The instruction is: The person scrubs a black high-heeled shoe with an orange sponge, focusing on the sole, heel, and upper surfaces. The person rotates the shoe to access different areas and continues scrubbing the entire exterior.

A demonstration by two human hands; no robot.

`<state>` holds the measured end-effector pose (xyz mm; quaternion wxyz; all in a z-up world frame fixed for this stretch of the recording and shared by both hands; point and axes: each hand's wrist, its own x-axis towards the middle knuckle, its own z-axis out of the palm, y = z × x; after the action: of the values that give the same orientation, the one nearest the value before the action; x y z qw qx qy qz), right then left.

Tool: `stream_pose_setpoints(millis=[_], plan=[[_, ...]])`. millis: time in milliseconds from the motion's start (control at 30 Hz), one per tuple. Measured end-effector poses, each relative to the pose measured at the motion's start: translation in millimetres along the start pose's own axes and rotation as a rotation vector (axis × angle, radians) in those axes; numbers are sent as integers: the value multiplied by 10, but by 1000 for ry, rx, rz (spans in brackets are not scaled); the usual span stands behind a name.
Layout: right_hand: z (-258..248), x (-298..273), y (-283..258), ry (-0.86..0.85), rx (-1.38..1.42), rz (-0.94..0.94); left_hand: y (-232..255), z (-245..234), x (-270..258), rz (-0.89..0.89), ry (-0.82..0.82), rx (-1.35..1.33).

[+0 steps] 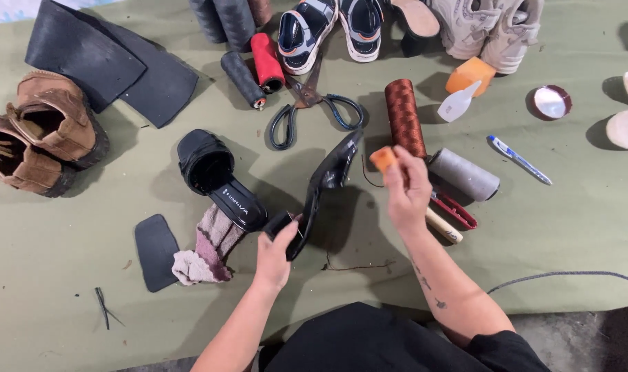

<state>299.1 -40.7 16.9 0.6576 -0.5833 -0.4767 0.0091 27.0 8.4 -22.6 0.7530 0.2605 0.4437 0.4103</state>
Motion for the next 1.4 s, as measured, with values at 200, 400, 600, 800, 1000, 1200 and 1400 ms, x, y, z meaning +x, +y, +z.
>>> stream_pose_setpoints(millis=[200,400,600,800,1000,1200,1400], plan=[[197,-34,25,-42,-109,-59,18,420,6,-390,-100,-304],[471,-248,154,-81,-184,-14,104,487,9,-433,-70,-354],[525,-514,-189,-241,-191,-81,-26,356,94,-425,-79,-340],[530,-369,-240,-308,-309,-214,80,449,95,-440,-51,-418],[807,-29,215,-133,-538,-335,-48,415,132,-428,-80,-358],[770,-366,-381,-231,-172,-156,140,469,63,-430,-38,-420],[557,-327,-387,-399,-93,-62,-34,337,209,-420,-40,-397]])
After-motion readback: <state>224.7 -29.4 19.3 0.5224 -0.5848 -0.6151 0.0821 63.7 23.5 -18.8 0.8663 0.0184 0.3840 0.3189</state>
